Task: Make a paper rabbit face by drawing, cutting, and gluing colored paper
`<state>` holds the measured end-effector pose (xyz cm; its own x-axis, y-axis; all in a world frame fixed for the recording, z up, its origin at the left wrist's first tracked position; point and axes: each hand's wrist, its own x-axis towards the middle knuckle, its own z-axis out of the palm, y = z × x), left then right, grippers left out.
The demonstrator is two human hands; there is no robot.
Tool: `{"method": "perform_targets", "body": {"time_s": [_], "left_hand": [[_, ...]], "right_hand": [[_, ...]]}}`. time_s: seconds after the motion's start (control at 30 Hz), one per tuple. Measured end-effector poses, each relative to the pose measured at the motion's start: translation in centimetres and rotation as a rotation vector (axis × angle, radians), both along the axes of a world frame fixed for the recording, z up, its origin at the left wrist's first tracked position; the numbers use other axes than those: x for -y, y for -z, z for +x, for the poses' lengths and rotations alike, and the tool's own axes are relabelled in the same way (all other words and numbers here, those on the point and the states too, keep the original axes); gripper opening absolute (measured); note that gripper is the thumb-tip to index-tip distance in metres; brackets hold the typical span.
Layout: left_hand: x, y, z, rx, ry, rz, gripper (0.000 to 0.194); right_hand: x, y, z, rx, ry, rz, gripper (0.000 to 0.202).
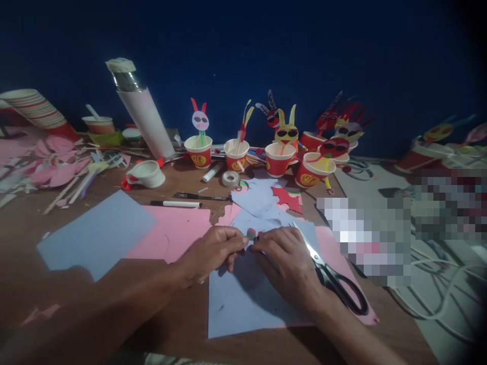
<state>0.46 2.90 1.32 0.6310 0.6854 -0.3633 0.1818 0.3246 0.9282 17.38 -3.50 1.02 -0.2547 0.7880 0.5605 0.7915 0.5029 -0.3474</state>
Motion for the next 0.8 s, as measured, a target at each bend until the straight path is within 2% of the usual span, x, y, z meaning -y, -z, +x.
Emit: {"method": "perform_targets", "body": {"time_s": [0.5,0.8], "left_hand": [[-0.06,-0.89,0.34,0.014,-0.131,-0.177,0.025],[0.1,-0.78,0.2,0.048,-0.049,-0.02,0.028]], "right_hand": [[0.3,-0.04,0.21,-0.053,-0.049,0.053,0.017],[0.11,-0.02,0.17,-0.049,-0.041,0.057,0.015]]}}
